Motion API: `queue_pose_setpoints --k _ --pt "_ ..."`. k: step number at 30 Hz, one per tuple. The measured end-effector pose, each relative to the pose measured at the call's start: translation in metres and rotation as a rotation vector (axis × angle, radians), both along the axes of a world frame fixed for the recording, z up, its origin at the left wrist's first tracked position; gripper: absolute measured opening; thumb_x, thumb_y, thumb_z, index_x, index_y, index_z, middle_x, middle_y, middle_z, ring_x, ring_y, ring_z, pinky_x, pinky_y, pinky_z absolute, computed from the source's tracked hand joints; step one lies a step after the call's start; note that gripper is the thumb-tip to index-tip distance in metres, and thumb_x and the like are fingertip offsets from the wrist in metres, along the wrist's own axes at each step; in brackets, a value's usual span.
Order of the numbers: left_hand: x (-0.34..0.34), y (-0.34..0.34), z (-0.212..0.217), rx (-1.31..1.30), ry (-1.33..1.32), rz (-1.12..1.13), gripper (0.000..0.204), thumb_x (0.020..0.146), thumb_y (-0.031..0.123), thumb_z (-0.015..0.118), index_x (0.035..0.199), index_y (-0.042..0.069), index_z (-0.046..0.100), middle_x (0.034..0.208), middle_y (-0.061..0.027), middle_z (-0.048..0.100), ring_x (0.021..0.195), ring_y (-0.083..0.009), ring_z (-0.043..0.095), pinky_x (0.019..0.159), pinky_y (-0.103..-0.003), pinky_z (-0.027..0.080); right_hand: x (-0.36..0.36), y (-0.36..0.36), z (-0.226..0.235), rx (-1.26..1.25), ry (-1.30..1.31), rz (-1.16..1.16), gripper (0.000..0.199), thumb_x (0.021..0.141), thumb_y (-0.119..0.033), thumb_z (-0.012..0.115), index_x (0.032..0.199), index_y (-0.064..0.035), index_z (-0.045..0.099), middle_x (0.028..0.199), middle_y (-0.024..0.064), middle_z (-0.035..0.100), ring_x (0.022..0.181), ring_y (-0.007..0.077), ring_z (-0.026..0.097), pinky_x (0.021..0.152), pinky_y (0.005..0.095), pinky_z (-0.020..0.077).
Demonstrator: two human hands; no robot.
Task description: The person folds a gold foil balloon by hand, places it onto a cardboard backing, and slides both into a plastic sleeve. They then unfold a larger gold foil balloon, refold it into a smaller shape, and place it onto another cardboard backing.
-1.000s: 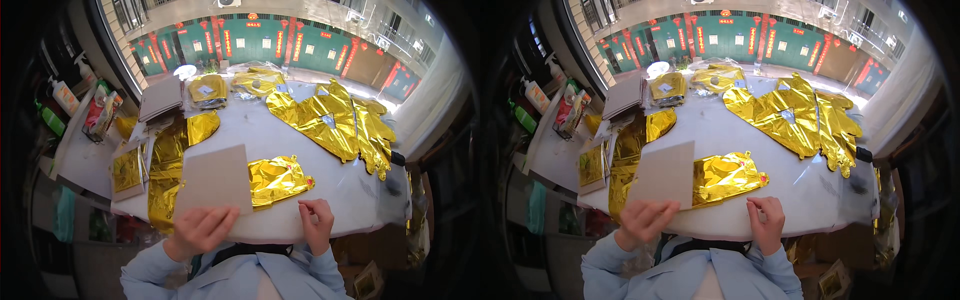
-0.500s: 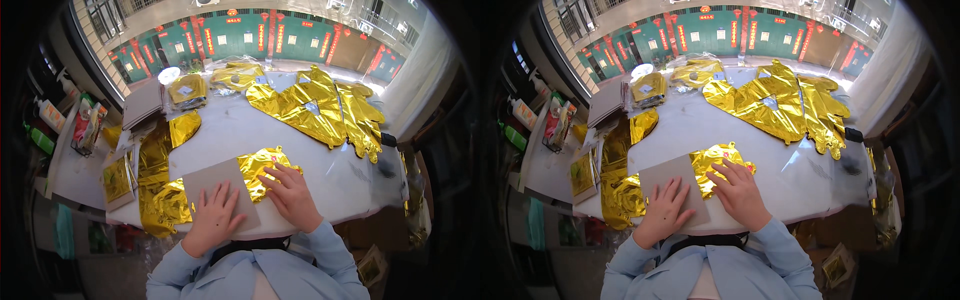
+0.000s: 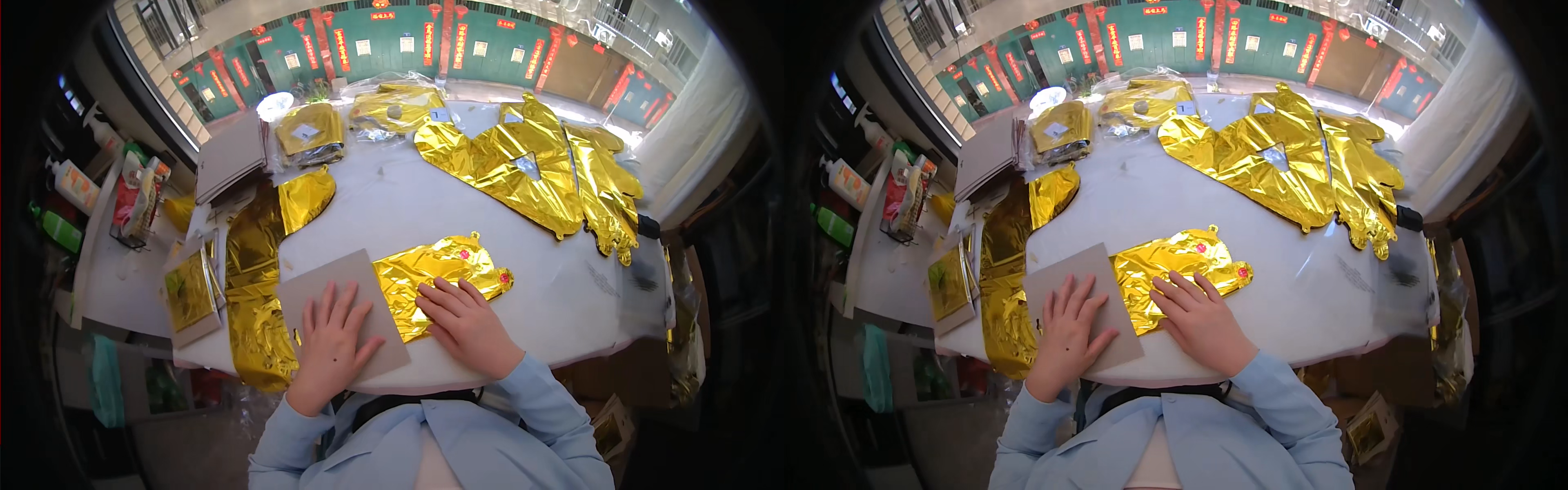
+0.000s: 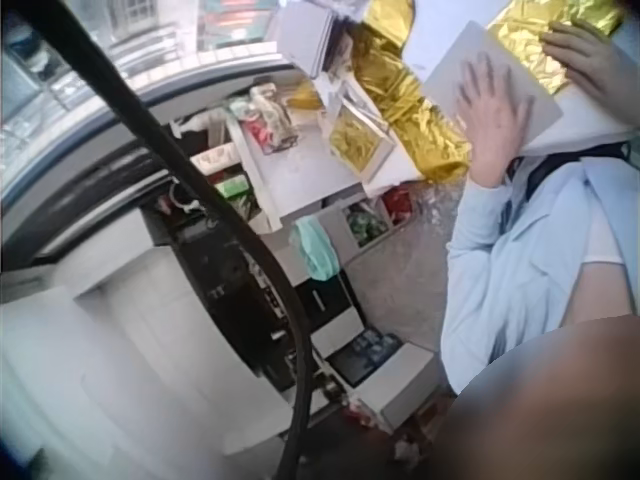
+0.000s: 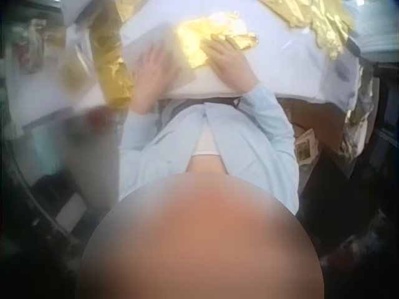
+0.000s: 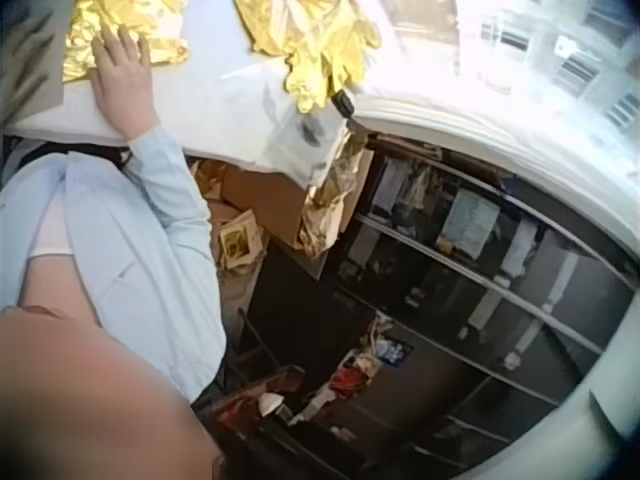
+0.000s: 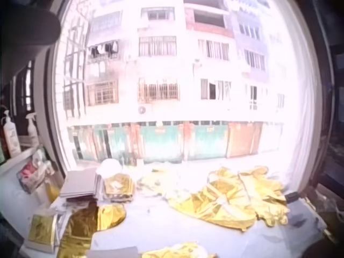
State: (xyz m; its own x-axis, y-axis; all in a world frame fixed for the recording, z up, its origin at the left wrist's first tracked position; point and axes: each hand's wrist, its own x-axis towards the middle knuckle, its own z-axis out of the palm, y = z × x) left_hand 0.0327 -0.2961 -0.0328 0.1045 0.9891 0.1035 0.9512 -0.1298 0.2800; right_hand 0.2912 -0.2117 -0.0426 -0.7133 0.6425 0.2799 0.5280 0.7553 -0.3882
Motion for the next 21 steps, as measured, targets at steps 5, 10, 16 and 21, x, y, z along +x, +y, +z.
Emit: queue_pose_setpoints --k 5,10,16,21 --pt "-0.005 -0.001 0.000 -0.004 -0.033 -0.015 0.058 0.092 0.039 0.076 0.140 0.010 0.059 0.166 -0.0131 0.041 0.156 -0.0414 0.031 0.126 -0.066 0.015 0.014 0.021 0.029 -0.042 0.044 -0.079 0.046 0.097 -0.015 0.070 0.141 -0.0051 0.061 0.145 0.0152 0.060 0.135 0.0367 0.057 0.112 0.0455 0.0467" --pt "-0.007 0.001 -0.004 0.026 -0.032 -0.050 0.059 0.092 0.041 0.075 0.141 0.012 0.059 0.168 -0.0111 0.039 0.157 -0.0404 0.030 0.124 -0.068 0.016 0.005 0.093 0.046 -0.010 -0.151 0.005 0.044 0.096 -0.017 0.072 0.137 -0.0044 0.062 0.138 0.0144 0.063 0.128 0.0363 0.060 0.108 0.0459 0.0484" --pt "-0.007 -0.003 -0.014 0.079 -0.029 -0.037 0.061 0.092 0.045 0.072 0.142 0.011 0.061 0.166 -0.0124 0.041 0.155 -0.0419 0.032 0.121 -0.073 0.017 -0.066 0.145 0.041 -0.284 -0.388 0.105 0.046 0.087 -0.036 0.082 0.122 -0.0097 0.068 0.122 0.0128 0.067 0.120 0.0332 0.063 0.100 0.0471 0.0518" --pt "-0.007 -0.005 -0.011 0.076 -0.049 -0.035 0.059 0.094 0.044 0.072 0.142 0.011 0.060 0.168 -0.0112 0.040 0.157 -0.0402 0.030 0.123 -0.070 0.014 -0.087 0.162 0.047 -0.426 -0.634 0.070 0.046 0.081 -0.043 0.087 0.108 -0.0087 0.070 0.113 0.0138 0.070 0.108 0.0323 0.068 0.089 0.0435 0.0560"
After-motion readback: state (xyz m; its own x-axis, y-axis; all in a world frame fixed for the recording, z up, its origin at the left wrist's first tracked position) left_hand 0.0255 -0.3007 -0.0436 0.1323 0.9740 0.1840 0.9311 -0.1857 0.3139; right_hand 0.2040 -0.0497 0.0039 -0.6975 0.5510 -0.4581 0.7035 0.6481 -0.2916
